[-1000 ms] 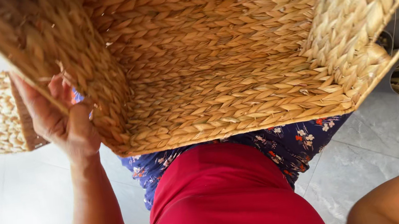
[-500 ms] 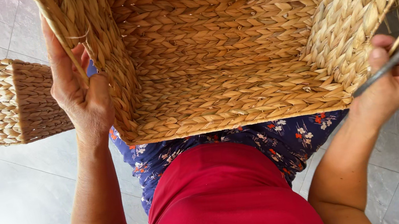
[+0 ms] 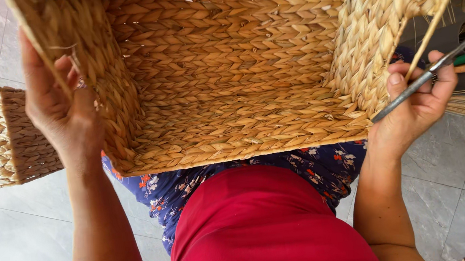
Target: The person trims loose fibers from a rectangular woven basket using shears, then brushes the interior and exterior surfaces with a small brush. The basket is rotated and repositioned to access different sides, and the person continues trimming and brushing until the basket is set aside.
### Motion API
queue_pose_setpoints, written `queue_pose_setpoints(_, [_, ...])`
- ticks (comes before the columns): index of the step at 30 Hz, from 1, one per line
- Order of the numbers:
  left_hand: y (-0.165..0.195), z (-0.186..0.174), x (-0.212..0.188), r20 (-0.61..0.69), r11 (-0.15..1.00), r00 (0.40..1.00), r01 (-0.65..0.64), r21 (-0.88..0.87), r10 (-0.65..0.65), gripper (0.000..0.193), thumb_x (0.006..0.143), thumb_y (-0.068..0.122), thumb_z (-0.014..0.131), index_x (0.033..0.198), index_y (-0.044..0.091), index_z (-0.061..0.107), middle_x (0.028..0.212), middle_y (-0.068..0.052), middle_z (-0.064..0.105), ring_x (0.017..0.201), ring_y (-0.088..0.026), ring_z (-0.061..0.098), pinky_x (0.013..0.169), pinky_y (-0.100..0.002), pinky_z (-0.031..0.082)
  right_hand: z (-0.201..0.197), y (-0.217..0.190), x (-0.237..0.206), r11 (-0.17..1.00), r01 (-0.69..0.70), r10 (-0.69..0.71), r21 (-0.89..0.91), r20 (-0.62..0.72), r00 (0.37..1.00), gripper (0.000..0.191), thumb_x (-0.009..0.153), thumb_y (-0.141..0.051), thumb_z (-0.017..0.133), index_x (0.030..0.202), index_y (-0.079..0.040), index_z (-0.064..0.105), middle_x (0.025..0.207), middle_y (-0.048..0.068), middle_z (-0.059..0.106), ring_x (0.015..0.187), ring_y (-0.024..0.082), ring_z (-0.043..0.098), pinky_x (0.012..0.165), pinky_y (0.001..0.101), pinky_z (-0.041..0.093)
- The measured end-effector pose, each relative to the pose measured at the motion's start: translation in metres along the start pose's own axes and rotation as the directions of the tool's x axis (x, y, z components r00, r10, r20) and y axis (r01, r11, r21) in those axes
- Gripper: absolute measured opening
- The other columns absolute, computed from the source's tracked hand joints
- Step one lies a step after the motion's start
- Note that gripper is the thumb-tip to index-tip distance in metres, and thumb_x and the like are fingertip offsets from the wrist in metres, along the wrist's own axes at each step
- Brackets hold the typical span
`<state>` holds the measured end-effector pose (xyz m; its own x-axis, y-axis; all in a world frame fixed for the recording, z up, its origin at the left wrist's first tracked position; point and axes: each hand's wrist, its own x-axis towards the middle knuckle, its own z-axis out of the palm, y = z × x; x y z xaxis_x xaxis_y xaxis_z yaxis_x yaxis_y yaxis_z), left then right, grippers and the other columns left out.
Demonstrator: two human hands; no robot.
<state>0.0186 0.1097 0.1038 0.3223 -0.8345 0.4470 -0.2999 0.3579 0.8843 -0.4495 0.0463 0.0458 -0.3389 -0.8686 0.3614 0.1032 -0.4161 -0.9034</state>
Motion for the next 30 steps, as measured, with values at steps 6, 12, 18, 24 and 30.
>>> queue_pose_setpoints(6, [-0.049, 0.01, 0.014, 0.039, 0.999, 0.999, -0.035, -0.004, 0.036, 0.076, 0.097, -0.027, 0.035, 0.162, 0.013, 0.034, 0.154, -0.009, 0.057, 0.134, -0.016, 0.061, 0.119, -0.032, 0.051, -0.002, 0.036, 0.018, 0.998, -0.056, 0.055, -0.012, -0.012, 0.998, 0.052, 0.104, 0.014, 0.072, 0.148, -0.003, 0.049, 0.107, 0.013, 0.073, 0.098, 0.018, 0.07, 0.089, 0.0265, 0.053])
queue_pose_setpoints(12, [-0.098, 0.02, 0.031, 0.066, 0.988, 0.996, -0.074, 0.135, 0.066, 0.073, 0.095, -0.028, 0.043, 0.158, 0.008, 0.043, 0.149, -0.013, 0.065, 0.139, -0.022, 0.063, 0.122, -0.034, 0.049, -0.01, 0.055, 0.037, 0.983, -0.176, 0.179, -0.05, 0.053, 0.982, 0.052, 0.105, 0.015, 0.073, 0.148, -0.005, 0.052, 0.107, 0.011, 0.071, 0.099, 0.015, 0.068, 0.094, 0.0257, 0.054])
queue_pose_setpoints(18, [-0.124, 0.017, 0.018, 0.06, 0.952, 0.996, 0.037, 0.305, -0.058, 0.075, 0.092, -0.025, 0.042, 0.16, 0.006, 0.043, 0.149, -0.017, 0.065, 0.135, -0.024, 0.067, 0.119, -0.037, 0.054, -0.015, 0.062, 0.027, 0.969, -0.239, 0.243, -0.056, 0.094, 0.965, 0.049, 0.105, 0.014, 0.075, 0.146, -0.004, 0.054, 0.111, 0.01, 0.071, 0.103, 0.016, 0.069, 0.097, 0.0275, 0.056])
queue_pose_setpoints(24, [-0.088, 0.022, 0.019, 0.08, 0.854, 0.995, 0.012, 0.52, -0.063, 0.072, 0.082, -0.02, 0.052, 0.151, -0.001, 0.046, 0.135, -0.024, 0.062, 0.121, -0.041, 0.065, 0.097, -0.042, 0.059, -0.027, 0.051, 0.034, 0.956, -0.26, 0.279, -0.136, 0.146, 0.949, 0.052, 0.105, 0.013, 0.075, 0.149, -0.004, 0.053, 0.115, 0.012, 0.073, 0.104, 0.016, 0.07, 0.095, 0.0262, 0.055])
queue_pose_setpoints(30, [-0.041, 0.043, 0.032, 0.326, 0.566, 0.929, -0.364, 0.74, 0.173, 0.045, 0.083, -0.01, 0.065, 0.125, 0.005, 0.065, 0.108, -0.016, 0.064, 0.1, -0.036, 0.063, 0.087, -0.047, 0.053, -0.037, 0.036, 0.038, 0.928, -0.307, 0.338, -0.211, 0.134, 0.932, 0.047, 0.109, 0.013, 0.076, 0.147, 0.0, 0.052, 0.115, 0.013, 0.071, 0.104, 0.016, 0.067, 0.093, 0.0268, 0.054])
